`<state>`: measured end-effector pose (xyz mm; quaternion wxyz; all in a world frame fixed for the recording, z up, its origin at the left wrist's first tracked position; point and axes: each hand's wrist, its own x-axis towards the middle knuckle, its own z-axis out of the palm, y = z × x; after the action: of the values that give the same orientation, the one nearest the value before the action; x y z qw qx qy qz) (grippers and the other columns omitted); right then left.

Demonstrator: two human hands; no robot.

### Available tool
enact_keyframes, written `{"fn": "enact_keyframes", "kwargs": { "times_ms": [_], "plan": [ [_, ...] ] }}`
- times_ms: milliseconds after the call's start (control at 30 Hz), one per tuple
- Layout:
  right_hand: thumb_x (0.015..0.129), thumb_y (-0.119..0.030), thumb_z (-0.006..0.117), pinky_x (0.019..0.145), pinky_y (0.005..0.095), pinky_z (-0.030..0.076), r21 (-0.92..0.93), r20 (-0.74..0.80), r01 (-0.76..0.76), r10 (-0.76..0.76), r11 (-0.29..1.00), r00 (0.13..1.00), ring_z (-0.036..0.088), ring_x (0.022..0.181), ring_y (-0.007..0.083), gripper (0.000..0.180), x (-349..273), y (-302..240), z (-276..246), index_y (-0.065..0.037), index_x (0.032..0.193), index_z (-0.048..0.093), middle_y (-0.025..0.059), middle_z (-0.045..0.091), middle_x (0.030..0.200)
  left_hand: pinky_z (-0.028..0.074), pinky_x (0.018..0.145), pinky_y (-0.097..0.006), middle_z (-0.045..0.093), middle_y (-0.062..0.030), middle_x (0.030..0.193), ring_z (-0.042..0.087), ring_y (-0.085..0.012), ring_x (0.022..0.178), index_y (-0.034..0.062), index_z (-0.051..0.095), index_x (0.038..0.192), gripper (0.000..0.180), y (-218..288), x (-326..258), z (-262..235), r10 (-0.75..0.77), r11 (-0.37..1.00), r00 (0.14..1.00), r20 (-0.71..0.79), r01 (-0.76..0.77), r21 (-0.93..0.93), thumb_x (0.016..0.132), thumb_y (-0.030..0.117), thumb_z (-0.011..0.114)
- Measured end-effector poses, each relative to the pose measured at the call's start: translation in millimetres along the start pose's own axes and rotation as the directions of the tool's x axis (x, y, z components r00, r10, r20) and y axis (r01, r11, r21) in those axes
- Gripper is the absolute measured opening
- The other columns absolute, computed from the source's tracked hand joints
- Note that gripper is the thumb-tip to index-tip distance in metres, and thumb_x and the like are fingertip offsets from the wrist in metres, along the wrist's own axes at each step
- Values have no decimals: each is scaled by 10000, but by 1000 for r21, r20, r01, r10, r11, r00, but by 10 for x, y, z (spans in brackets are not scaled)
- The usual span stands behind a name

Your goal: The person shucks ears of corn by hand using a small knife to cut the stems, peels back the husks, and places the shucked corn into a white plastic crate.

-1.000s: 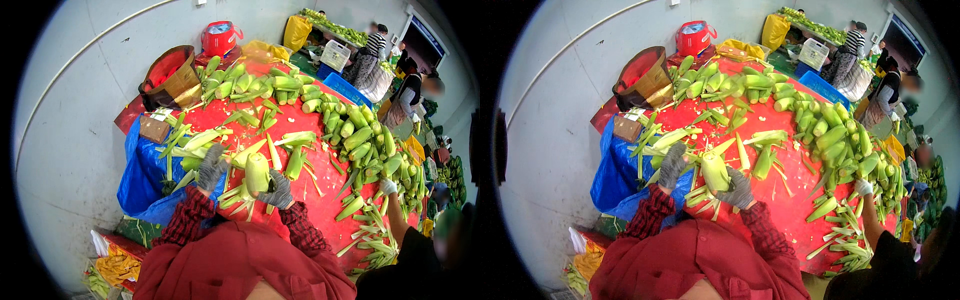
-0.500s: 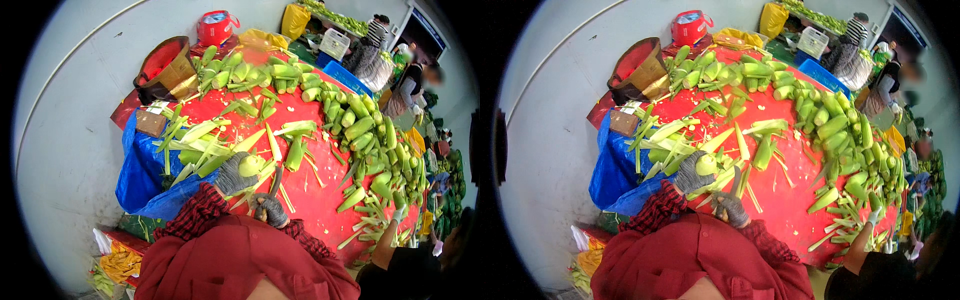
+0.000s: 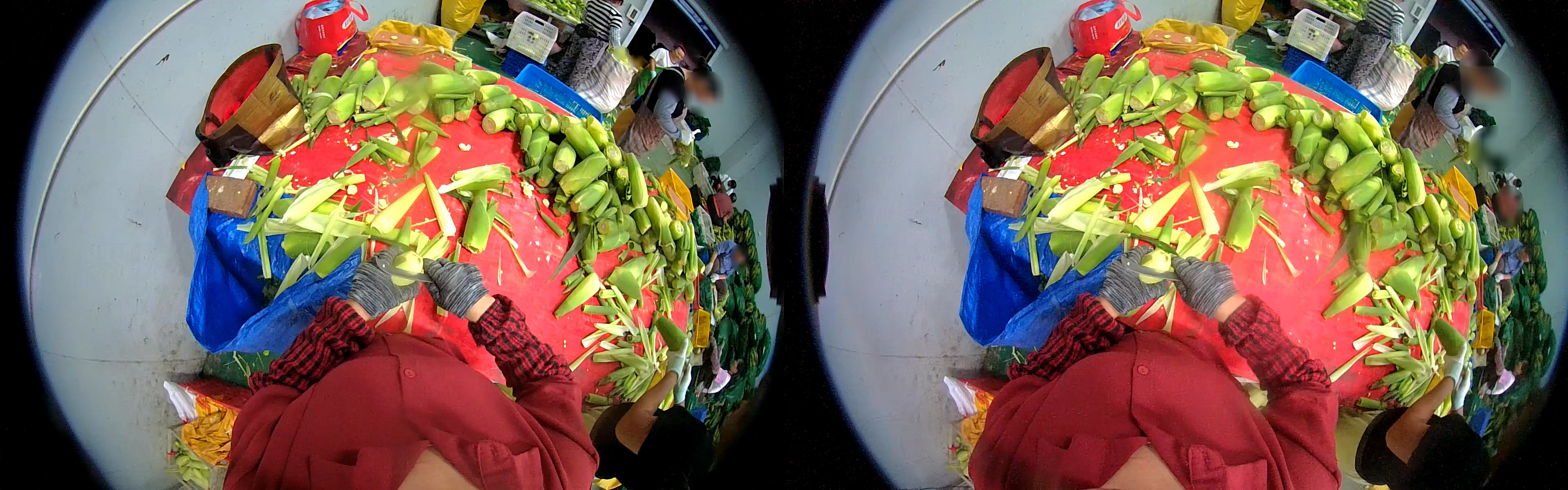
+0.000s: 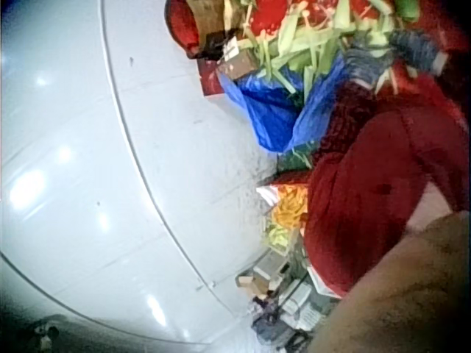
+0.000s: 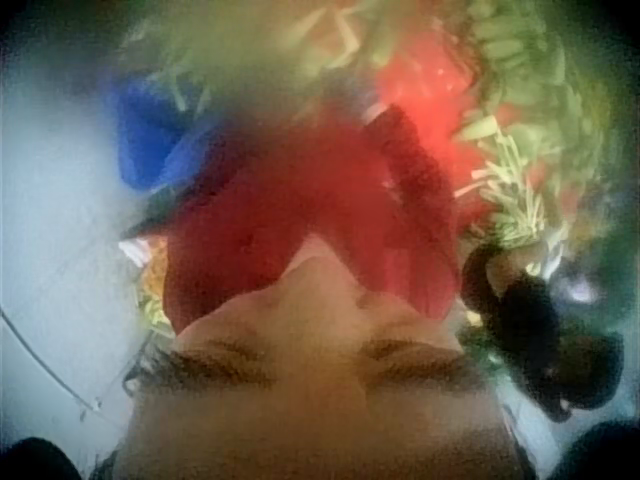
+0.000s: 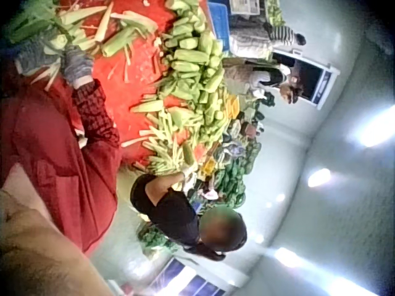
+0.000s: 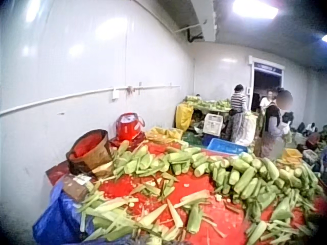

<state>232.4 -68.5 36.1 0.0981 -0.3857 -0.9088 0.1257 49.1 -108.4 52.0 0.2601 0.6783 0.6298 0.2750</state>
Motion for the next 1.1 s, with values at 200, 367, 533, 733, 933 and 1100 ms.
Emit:
{"fn": "enact_keyframes", "kwargs": {
  "times_ms": [200,367,533,733,933,1100],
  "plan": [
    [778,-228,540,591,413,469,33,49,-4,3,999,999,612,699,284,391,34,145,202,-98,1145,499,107,613,821,500,749,-363,618,-163,908,617,-280,823,9,538,1034,657,-218,-86,159,33,997,996,-87,-39,-65,567,406,775],
    [761,-227,563,598,413,471,37,74,12,-15,999,997,618,719,281,420,62,244,196,-106,1157,493,107,619,855,497,755,-345,617,-146,925,616,-254,846,14,530,1050,671,-165,-49,48,59,988,996,60,-50,-145,547,366,800],
    [762,-232,572,574,420,466,127,17,99,-102,987,995,609,678,300,401,-15,284,181,-123,1140,501,113,608,807,447,866,-317,591,-97,1031,562,-184,962,26,514,1138,612,-435,134,-51,254,765,813,524,163,-623,657,313,761],
    [776,-242,554,556,433,459,73,100,78,-86,994,991,599,654,317,331,-80,226,87,-116,1079,516,119,602,757,469,819,-341,606,-129,1004,594,-234,924,23,528,1105,624,-522,-22,327,54,905,944,325,91,-415,644,384,745],
    [785,-235,535,570,434,460,-28,126,-16,20,999,992,601,669,317,304,-90,54,40,-96,1054,514,121,605,760,471,813,-385,591,-193,999,585,-320,934,0,519,1079,724,-70,-112,140,-176,984,969,171,173,28,592,491,733],
    [797,-243,529,591,433,464,45,83,14,-18,999,996,609,690,309,322,-89,107,109,-86,1078,516,129,613,784,461,831,-365,591,-190,1000,576,-295,962,-7,515,1081,700,-149,-177,80,-54,987,976,210,84,-136,598,438,760]
  ]
}}
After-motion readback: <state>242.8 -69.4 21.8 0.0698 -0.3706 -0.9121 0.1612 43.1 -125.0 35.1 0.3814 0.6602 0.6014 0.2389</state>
